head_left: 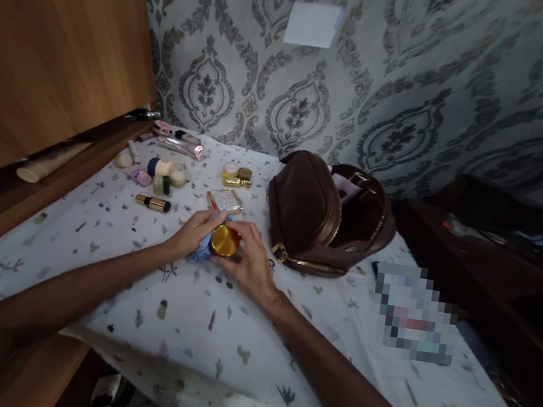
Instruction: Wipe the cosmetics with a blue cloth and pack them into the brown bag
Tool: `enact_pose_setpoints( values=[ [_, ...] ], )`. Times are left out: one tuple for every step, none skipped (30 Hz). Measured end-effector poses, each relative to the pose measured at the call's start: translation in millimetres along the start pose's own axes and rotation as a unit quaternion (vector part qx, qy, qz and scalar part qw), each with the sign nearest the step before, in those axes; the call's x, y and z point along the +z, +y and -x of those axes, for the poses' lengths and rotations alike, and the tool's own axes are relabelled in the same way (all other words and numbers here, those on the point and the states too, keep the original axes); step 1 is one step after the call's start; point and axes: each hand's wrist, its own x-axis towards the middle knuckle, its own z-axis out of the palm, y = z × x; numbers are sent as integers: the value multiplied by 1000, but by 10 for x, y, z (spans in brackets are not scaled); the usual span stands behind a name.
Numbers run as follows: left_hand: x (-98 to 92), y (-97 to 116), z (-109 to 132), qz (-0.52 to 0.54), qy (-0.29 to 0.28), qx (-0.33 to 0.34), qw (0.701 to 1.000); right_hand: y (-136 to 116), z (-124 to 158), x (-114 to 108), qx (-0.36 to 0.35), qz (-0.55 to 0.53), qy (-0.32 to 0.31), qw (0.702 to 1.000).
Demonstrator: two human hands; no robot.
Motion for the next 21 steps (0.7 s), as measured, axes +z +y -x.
enact_pose_setpoints(
  values=[
    [-5,-4,-4,-3,0,-3,1000,-9,0,-3,-5,13,-4,1000],
    [-9,-7,-8,-1,-2,-9,1000,-15,-1,-6,-8,18,-10,1000],
    [-13,-7,-11,5,-2,-17,1000,-20,-2,-9,-9,14,-18,1000],
    [-18,-6,-14,13,0,-26,1000,-23,-4,-11,-9,2,-26,1000],
    [-24,-5,-15,23,5,-36,999,-26,-5,-13,-9,-16,-34,999],
    [-32,-5,-15,35,10,-49,998,-28,-7,-14,-8,-36,-41,998],
    [-43,-8,-15,48,13,-64,997,-30,-10,-14,-4,-58,-46,997],
    [-55,-14,-15,61,16,-79,995,-31,-13,-12,7,-83,-49,995],
    [-67,-23,-15,72,19,-93,993,-32,-16,-10,24,-112,-49,992],
    [-77,-35,-14,80,19,-103,991,-31,-19,-6,48,-143,-48,987],
    [-83,-48,-12,88,19,-109,990,-29,-22,-2,73,-175,-46,981],
    [-84,-60,-10,96,16,-112,989,-25,-25,2,96,-202,-43,974],
    [-79,-71,-7,106,11,-115,988,-20,-26,5,111,-220,-36,969],
    [-68,-79,-3,119,3,-122,985,-14,-25,7,116,-222,-27,968],
    [-54,-85,2,136,-7,-133,982,-6,-24,7,112,-206,-16,972],
    [-38,-87,9,155,-15,-147,977,1,-21,7,101,-176,-4,979],
    [-23,-87,16,170,-20,-161,972,7,-17,6,85,-138,9,987],
    [-10,-86,23,181,-24,-173,968,10,-12,4,66,-99,18,993],
    [2,-83,31,186,-26,-182,965,9,-7,3,49,-65,24,996],
    [12,-80,39,188,-23,-187,964,2,-3,1,33,-40,26,998],
    [23,-75,47,188,-15,-188,964,-10,-1,-1,19,-24,25,999]
  ],
)
